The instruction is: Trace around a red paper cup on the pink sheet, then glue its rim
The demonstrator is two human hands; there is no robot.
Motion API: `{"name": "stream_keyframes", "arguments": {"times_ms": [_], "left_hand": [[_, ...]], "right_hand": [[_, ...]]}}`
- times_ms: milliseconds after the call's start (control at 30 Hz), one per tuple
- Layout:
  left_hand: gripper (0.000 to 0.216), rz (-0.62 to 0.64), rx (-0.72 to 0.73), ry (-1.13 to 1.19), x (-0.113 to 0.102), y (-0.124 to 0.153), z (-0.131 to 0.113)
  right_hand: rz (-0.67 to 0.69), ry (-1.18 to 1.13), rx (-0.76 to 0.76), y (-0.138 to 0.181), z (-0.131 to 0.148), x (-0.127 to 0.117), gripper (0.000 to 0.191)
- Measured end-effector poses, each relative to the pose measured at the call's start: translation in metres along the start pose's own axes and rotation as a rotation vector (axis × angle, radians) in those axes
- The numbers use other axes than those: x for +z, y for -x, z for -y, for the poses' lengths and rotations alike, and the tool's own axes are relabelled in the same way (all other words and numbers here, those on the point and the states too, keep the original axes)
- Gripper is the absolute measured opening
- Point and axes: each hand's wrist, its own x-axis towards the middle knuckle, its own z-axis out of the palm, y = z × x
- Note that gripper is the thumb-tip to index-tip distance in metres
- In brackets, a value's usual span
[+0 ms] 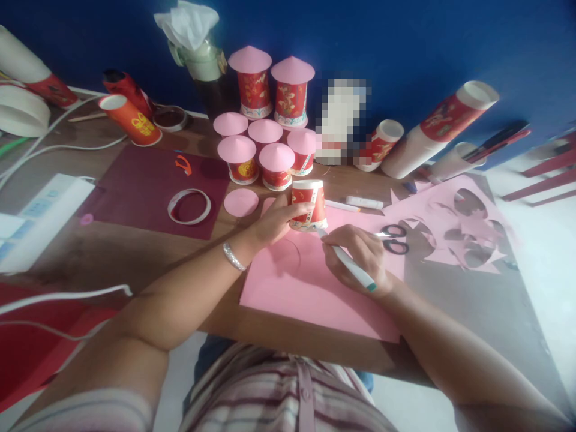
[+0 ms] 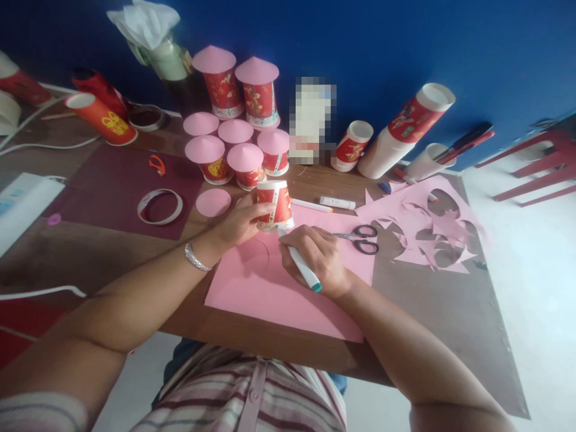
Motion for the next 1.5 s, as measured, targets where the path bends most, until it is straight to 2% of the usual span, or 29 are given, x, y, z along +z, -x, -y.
{"name": "stream_keyframes", "arguments": {"times_ms": [1300, 1500], "left_hand": [[0.024, 0.035, 0.028, 0.009, -0.0009, -0.0006, 0.0024], [0.027, -0.001, 0.001, 0.000, -0.0014, 0.0006, 0.0011]], "right_hand": [[0.007, 0.041, 0.015, 0.0014, 0.0002, 0.0015, 0.020], [-0.013, 0.034, 0.011, 0.0022, -0.0014, 0.0018, 0.021]]}}
